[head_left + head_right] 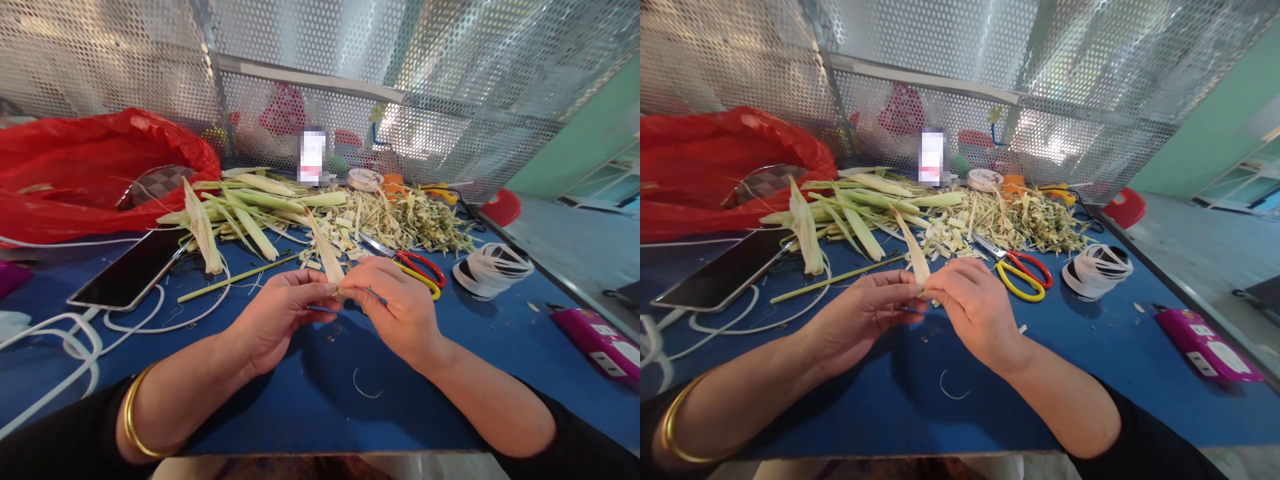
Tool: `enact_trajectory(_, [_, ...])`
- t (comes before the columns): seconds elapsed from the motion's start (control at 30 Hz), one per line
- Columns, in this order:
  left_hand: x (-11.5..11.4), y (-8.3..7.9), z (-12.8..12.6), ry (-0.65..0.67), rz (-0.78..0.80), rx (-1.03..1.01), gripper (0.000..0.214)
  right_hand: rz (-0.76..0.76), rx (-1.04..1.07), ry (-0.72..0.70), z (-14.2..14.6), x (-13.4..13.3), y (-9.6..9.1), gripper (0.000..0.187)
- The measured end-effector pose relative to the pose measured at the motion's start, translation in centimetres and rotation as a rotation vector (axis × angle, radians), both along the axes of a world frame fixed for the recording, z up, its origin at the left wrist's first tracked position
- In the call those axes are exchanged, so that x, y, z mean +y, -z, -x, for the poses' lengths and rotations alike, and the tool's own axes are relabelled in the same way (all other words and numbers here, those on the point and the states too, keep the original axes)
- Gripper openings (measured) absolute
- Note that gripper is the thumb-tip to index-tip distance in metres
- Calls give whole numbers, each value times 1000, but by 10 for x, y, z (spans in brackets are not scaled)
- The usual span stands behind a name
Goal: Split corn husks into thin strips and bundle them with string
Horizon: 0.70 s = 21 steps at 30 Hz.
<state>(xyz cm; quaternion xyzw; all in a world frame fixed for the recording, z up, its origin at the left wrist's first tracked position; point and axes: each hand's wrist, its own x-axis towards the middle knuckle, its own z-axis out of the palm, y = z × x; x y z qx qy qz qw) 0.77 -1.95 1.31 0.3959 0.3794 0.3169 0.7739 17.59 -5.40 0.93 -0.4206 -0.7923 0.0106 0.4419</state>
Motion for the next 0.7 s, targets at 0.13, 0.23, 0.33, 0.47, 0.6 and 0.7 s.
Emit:
enact_trajectory(0.13, [-2, -2, -1, -38, -32, 3, 11, 12, 9, 6, 1, 0, 0, 12])
enact_trajectory(0.23, [-4, -3, -1, -71, -97, 11, 11, 88, 56, 12, 1, -2, -1, 10])
enact_trajectory(0.33, [-6, -3, -2, -90, -144, 26, 11, 183, 104, 21, 2, -4, -1, 9])
enact_trajectory(0.47, [-6, -3, -2, -98, -228, 80, 9, 238, 133, 44, 2, -6, -2, 8])
enact_trajectory(0.6, [-6, -4, -2, -81, -302, 148, 7, 259, 169, 95, 3, -7, -1, 7])
enact_trajectory(0.7, [-7, -5, -3, -78, -308, 169, 8, 272, 227, 94, 4, -7, 0, 13])
